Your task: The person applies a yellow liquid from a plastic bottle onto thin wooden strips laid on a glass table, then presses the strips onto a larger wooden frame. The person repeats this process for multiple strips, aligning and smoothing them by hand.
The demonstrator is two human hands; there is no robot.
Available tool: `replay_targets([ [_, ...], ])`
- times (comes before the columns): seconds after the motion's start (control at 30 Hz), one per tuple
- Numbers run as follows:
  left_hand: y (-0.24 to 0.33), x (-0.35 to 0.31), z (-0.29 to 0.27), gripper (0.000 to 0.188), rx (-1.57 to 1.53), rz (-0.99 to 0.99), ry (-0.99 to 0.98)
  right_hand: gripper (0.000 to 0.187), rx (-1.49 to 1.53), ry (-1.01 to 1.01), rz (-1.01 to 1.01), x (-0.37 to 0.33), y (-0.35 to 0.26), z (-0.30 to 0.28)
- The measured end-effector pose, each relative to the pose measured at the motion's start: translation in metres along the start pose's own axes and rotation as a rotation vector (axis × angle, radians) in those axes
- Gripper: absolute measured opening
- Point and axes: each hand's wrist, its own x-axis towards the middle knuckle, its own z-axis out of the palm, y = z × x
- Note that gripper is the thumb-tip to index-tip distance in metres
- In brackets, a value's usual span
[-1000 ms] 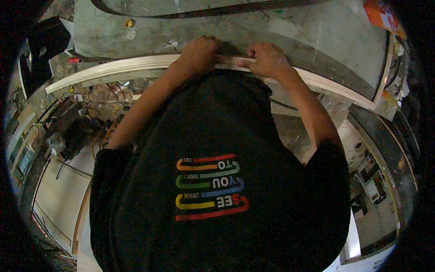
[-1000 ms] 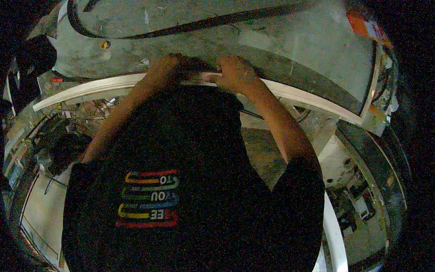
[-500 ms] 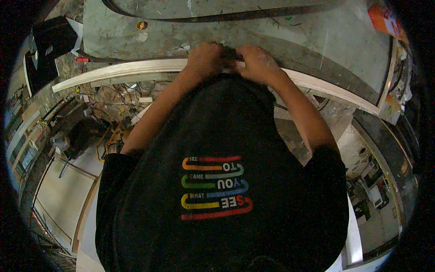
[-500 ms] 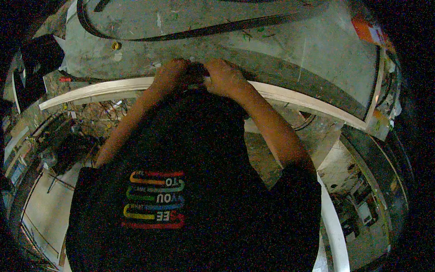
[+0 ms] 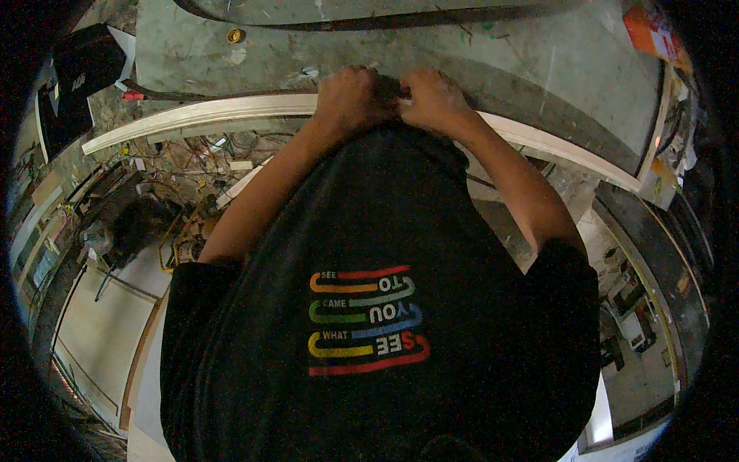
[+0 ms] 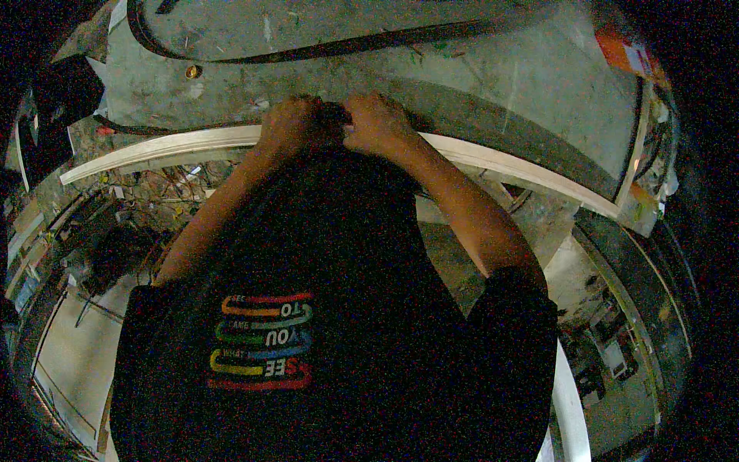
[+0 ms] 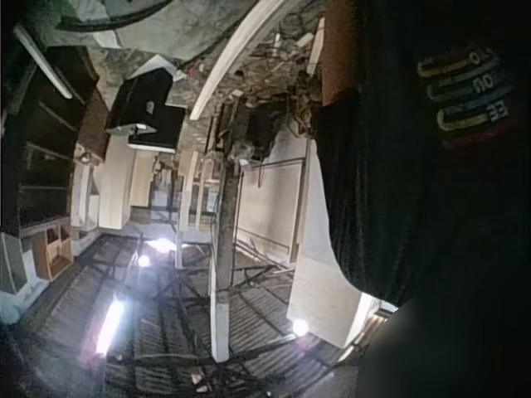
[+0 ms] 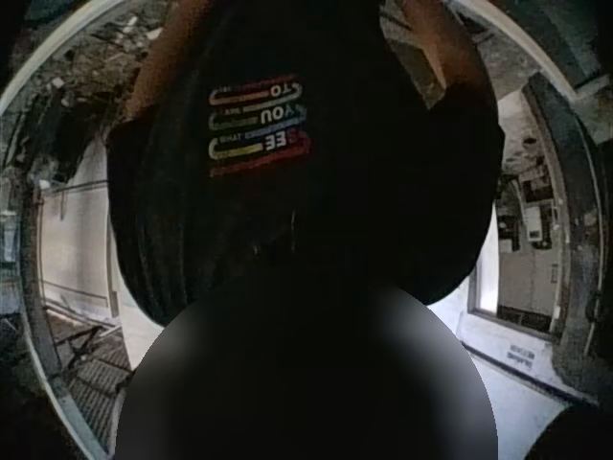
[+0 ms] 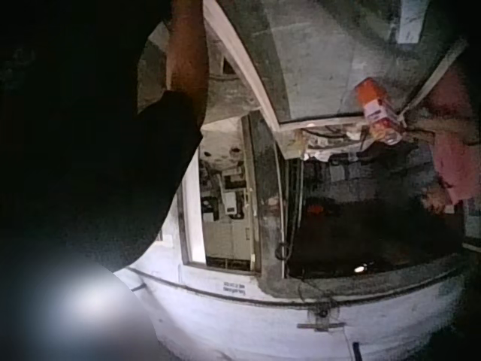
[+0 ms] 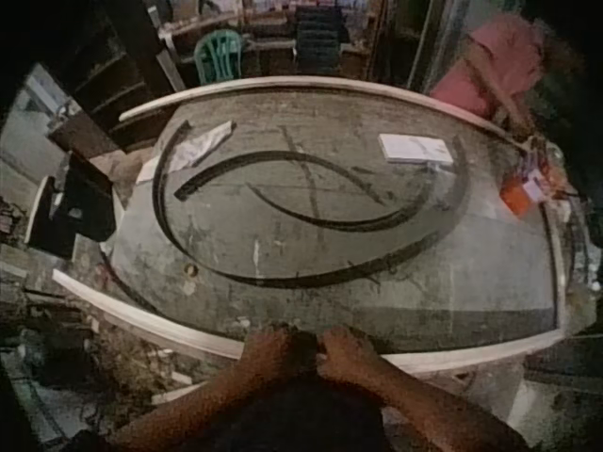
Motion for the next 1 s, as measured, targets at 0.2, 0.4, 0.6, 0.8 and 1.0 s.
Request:
replay_targets([
  [0.2, -0.001, 0.001, -0.005, 0.056, -0.036, -0.016, -0.072, 0.04, 0.022, 0.198, -0.111, -0.002, 0.004, 0.008],
  [0.4, -0.014, 0.012, 0.002, 0.048, -0.048, 0.062, -0.116, 0.054, 0.097, 0.1, -0.089, -0.001, 0.007, -0.003],
  [0.6, -0.054, 0.004, -0.004, 0.047, -0.308, 0.222, -0.158, 0.049, 0.095, 0.272, -0.126, -0.01, -0.002, 0.003],
  [0.8, -0.129, -0.035, -0.056, 0.045, -0.151, 0.148, -0.106, 0.045, 0.185, 0.277, -0.055, -0.008, -0.02, 0.019],
  [1.0, -0.178, -0.048, -0.074, 0.045, -0.007, 0.128, -0.116, 0.046, 0.082, 0.404, -0.025, 0.001, -0.028, 0.039],
])
